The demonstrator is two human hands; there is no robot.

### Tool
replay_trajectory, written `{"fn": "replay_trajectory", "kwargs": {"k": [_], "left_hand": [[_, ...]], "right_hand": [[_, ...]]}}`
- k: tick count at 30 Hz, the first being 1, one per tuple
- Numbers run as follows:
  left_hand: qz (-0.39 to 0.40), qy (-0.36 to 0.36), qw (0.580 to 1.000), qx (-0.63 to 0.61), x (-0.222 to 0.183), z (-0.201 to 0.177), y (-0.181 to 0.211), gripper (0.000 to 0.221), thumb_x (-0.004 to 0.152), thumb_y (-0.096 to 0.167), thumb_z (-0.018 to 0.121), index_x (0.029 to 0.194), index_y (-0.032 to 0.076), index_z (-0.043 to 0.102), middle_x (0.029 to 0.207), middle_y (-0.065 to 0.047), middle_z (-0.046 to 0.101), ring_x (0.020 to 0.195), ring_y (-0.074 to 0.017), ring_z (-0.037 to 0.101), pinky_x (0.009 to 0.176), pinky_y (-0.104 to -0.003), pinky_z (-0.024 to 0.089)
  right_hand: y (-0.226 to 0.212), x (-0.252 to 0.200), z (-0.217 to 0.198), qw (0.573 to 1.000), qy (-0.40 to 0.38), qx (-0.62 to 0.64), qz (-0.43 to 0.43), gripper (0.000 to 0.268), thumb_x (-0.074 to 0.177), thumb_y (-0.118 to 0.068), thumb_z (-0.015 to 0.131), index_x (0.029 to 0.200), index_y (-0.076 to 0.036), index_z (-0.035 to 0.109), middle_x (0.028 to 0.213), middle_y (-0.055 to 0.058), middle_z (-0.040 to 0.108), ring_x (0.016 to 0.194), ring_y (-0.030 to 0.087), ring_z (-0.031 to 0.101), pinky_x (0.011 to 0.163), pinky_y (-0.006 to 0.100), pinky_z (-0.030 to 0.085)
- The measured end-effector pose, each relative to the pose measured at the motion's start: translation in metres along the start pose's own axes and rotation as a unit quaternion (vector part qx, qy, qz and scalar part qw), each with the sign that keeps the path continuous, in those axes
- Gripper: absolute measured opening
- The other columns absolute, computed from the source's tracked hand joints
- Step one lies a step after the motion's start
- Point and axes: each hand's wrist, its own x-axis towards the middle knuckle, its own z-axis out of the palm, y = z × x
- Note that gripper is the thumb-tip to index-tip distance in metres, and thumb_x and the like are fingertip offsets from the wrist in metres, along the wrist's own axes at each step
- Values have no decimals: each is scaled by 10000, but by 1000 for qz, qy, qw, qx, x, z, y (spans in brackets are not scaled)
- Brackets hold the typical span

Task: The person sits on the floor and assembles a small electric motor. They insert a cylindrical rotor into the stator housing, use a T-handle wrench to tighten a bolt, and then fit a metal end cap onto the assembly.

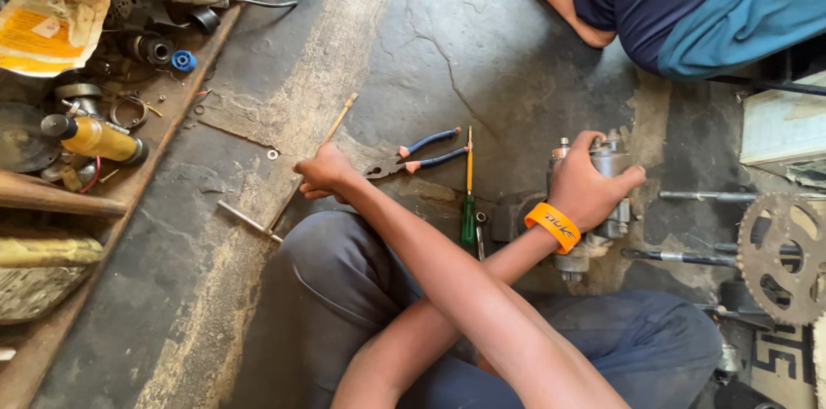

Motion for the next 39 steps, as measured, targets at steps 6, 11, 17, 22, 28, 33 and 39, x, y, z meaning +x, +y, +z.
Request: {"fn": "replay_trajectory", "kwargs": {"k": [6,11,17,22,28,33,39], "left_hand": [[70,53,992,93,5,4,-11,637,745,338,839,1225,-12,610,880,-158,719,730,-215,716,695,-359,585],[-23,-11,999,-48,14,2,-13,634,701,402,790,1151,3,591,882,-100,658,707,-184,675,603,-380,620],[9,-38,999,-11,24,-3,-17,579,888,521,681,1074,-27,645,875,-119,665,786,-174,619,692,-367,541],[-6,-76,985,158,42,-23,1,736,961,640,442,925,-52,691,800,-161,702,767,-213,645,757,-380,520],[13,-119,945,305,63,-49,-2,858,1029,652,384,818,-103,734,807,-270,721,789,-297,668,836,-416,510],[18,-51,997,50,76,-51,-53,788,938,678,481,1102,-58,707,1078,-181,752,1003,-220,698,904,-392,519],[-187,-61,980,8,56,-46,-100,802,941,684,504,1079,-60,770,966,-115,731,895,-185,626,846,-348,483]], "right_hand": [[-58,-135,-33,968,-124,51,-211,474,967,-241,667,1334,12,505,1091,151,733,921,193,736,762,327,613],[-23,-342,-148,943,-26,93,-320,344,970,-138,616,1283,3,598,1191,111,736,1074,193,748,939,332,617],[53,-389,-266,869,365,59,-329,357,1033,-144,610,1330,50,570,1211,165,688,1094,216,685,935,354,575],[75,-332,-272,878,366,-10,-307,673,927,-228,725,1482,-2,419,1399,179,547,1216,236,592,979,345,514],[71,-304,-247,826,496,-98,-249,592,933,-296,765,1414,-38,536,1160,195,706,1012,256,688,886,388,524],[69,-308,-244,822,488,-89,-279,575,943,-267,752,1415,-34,519,1100,190,718,955,281,708,863,390,532],[73,-305,-246,804,500,-93,-308,557,941,-226,764,1405,-19,535,1142,198,721,1009,264,707,893,376,532]]}}
